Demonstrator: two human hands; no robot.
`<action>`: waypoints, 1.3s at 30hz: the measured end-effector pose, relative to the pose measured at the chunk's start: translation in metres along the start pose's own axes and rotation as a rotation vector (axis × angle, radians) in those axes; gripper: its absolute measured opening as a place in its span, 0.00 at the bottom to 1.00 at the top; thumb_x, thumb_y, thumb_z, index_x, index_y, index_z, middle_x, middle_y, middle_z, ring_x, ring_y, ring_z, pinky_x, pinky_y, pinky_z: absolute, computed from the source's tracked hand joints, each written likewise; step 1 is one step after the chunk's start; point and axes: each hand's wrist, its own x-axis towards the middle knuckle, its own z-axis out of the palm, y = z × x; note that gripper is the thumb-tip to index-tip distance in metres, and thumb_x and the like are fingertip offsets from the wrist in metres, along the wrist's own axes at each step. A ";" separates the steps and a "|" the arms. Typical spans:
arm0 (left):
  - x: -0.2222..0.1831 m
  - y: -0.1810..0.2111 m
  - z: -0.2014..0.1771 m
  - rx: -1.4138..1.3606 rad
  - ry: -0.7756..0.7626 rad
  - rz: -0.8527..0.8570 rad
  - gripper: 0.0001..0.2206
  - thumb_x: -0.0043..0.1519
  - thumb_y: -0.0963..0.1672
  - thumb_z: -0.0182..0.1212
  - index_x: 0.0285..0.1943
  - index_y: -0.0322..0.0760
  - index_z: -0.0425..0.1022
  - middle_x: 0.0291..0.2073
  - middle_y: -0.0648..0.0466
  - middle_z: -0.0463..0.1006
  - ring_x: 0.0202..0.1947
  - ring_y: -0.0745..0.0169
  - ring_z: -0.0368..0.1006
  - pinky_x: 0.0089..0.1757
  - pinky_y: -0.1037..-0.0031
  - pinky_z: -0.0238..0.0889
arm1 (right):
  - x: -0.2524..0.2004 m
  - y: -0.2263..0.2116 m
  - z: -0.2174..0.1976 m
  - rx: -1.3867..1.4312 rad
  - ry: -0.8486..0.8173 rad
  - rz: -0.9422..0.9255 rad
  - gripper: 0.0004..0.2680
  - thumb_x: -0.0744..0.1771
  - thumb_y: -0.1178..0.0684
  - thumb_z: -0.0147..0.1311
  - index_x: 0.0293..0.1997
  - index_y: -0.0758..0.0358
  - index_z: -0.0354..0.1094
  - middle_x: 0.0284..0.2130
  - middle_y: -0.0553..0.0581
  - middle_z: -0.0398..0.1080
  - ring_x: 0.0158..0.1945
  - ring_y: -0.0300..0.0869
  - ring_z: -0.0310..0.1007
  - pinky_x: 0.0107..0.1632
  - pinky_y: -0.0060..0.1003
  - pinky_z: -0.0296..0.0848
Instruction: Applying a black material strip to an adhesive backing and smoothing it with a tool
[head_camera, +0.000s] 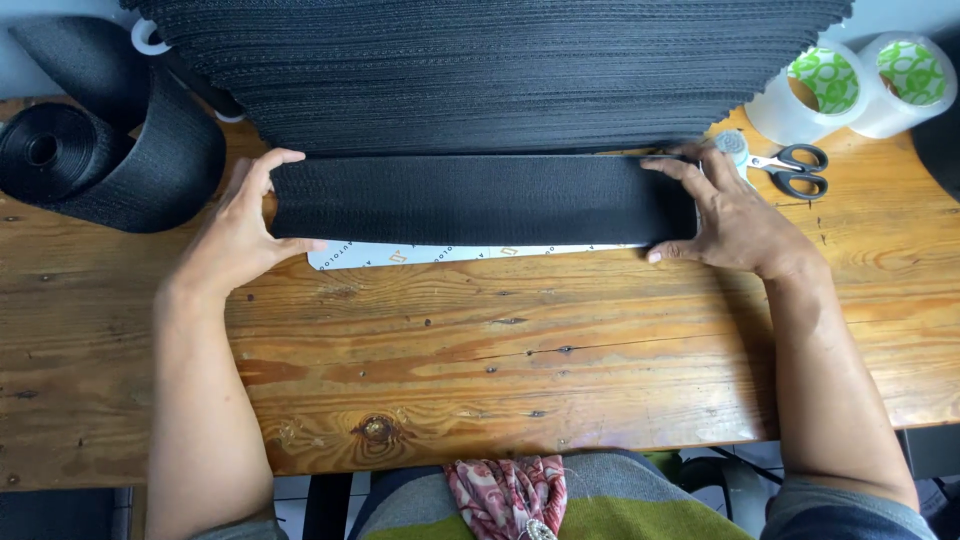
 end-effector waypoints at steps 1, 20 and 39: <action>0.001 -0.003 0.001 -0.002 0.000 -0.004 0.45 0.48 0.48 0.76 0.75 0.50 0.54 0.61 0.45 0.59 0.60 0.45 0.64 0.61 0.57 0.54 | 0.001 0.001 0.001 0.001 -0.004 -0.001 0.38 0.57 0.39 0.69 0.74 0.52 0.53 0.64 0.64 0.51 0.72 0.55 0.48 0.73 0.52 0.50; -0.002 -0.014 0.014 0.084 0.186 0.270 0.30 0.56 0.49 0.74 0.61 0.33 0.64 0.56 0.47 0.70 0.60 0.48 0.68 0.58 0.61 0.57 | -0.001 0.013 0.013 -0.217 0.395 -0.258 0.22 0.67 0.49 0.68 0.64 0.73 0.70 0.50 0.69 0.67 0.55 0.58 0.66 0.61 0.50 0.68; 0.003 -0.028 0.032 0.103 0.310 0.357 0.09 0.68 0.42 0.70 0.49 0.30 0.79 0.47 0.47 0.83 0.47 0.55 0.78 0.37 0.69 0.69 | 0.000 0.014 0.023 -0.463 0.395 -0.265 0.05 0.73 0.53 0.59 0.54 0.58 0.75 0.33 0.52 0.75 0.40 0.48 0.77 0.49 0.42 0.70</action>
